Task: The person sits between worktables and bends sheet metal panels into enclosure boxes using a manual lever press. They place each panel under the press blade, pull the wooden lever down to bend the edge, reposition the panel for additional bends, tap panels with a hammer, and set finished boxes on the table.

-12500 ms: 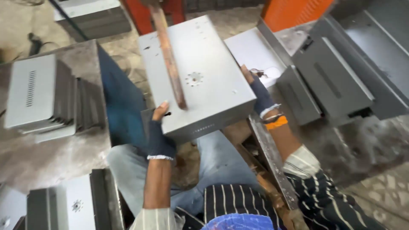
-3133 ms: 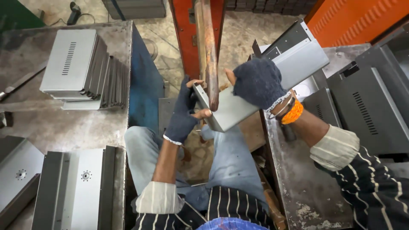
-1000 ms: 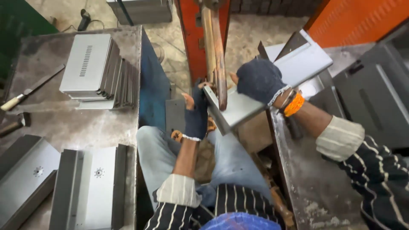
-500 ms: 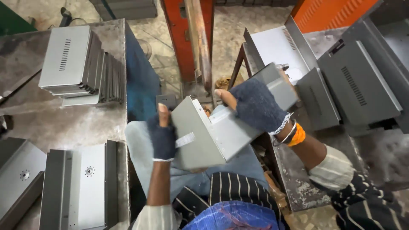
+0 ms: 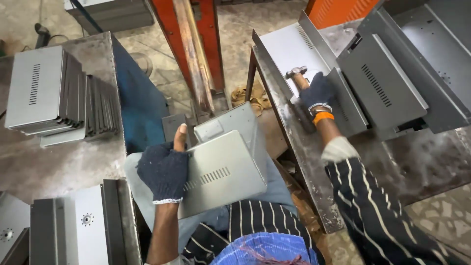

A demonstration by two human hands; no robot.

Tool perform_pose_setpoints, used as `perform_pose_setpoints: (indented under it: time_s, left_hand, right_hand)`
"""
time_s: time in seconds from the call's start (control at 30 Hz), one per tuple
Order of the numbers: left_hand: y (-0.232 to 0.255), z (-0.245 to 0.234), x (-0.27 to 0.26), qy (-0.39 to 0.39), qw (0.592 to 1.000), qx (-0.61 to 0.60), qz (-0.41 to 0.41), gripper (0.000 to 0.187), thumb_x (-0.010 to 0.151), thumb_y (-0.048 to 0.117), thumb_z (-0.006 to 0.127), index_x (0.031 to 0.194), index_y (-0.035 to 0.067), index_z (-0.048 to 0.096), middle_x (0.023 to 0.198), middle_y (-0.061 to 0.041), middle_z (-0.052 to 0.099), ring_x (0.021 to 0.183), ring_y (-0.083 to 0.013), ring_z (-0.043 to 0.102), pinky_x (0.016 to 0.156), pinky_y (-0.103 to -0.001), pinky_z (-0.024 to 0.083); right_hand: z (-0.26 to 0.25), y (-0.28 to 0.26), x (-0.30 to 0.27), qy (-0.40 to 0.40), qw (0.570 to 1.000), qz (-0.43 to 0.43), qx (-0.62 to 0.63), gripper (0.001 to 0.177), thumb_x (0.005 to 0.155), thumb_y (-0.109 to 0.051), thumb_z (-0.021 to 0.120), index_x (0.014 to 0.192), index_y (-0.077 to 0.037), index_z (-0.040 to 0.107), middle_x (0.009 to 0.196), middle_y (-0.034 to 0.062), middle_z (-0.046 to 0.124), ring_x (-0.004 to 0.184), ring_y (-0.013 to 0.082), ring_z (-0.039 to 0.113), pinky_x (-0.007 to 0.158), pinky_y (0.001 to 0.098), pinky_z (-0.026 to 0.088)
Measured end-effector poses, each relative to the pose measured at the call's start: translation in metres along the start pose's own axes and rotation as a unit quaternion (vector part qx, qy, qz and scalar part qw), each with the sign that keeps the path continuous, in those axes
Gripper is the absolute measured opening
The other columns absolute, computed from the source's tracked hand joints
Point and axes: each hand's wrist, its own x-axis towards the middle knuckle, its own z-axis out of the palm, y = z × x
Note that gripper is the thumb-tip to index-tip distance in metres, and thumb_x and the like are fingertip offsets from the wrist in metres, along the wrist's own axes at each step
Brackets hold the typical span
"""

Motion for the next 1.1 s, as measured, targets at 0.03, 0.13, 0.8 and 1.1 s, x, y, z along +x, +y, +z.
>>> perform_pose_setpoints:
  time_s: [0.03, 0.13, 0.8, 1.1]
  left_hand:
    - [-0.001, 0.002, 0.0, -0.01, 1.0, 0.019, -0.006, 0.074, 0.095, 0.067, 0.058, 0.066, 0.001, 0.073, 0.053, -0.023, 0.055, 0.048, -0.0362, 0.054, 0.055, -0.05, 0.04]
    - [-0.001, 0.005, -0.001, -0.024, 0.998, 0.058, -0.012, 0.075, 0.094, 0.072, 0.058, 0.069, 0.004, 0.076, 0.059, -0.023, 0.06, 0.056, -0.0386, 0.06, 0.059, -0.049, 0.043]
    - [0.017, 0.002, -0.001, -0.114, 0.991, 0.05, -0.043, 0.065, 0.064, 0.073, 0.079, 0.085, 0.013, 0.083, 0.063, -0.012, 0.069, 0.062, -0.0326, 0.07, 0.062, -0.043, 0.052]
    - [0.021, 0.004, -0.003, -0.102, 0.992, 0.07, -0.037, 0.065, 0.07, 0.074, 0.076, 0.088, 0.011, 0.082, 0.07, -0.016, 0.071, 0.069, -0.0368, 0.071, 0.068, -0.044, 0.054]
  right_hand:
    - [0.023, 0.014, 0.006, -0.039, 0.999, 0.016, -0.028, 0.044, 0.088, -0.036, 0.076, 0.11, 0.001, 0.065, 0.103, 0.0257, 0.07, 0.095, 0.0424, 0.068, 0.08, 0.0505, 0.055]
    - [0.059, 0.037, 0.011, -0.115, 0.991, 0.047, -0.041, 0.053, 0.084, -0.039, 0.077, 0.115, 0.002, 0.063, 0.105, 0.0273, 0.07, 0.096, 0.0448, 0.068, 0.081, 0.0525, 0.055]
    - [-0.257, -0.099, -0.198, -0.086, 0.942, -0.224, 0.234, 0.047, 0.083, -0.024, 0.079, 0.124, -0.004, 0.067, 0.103, 0.0154, 0.076, 0.084, 0.0237, 0.075, 0.072, 0.0349, 0.058]
    - [-0.254, -0.115, -0.203, 0.035, 0.955, -0.249, 0.159, 0.045, 0.086, -0.02, 0.077, 0.129, -0.007, 0.067, 0.106, 0.0142, 0.074, 0.087, 0.0319, 0.073, 0.073, 0.0428, 0.055]
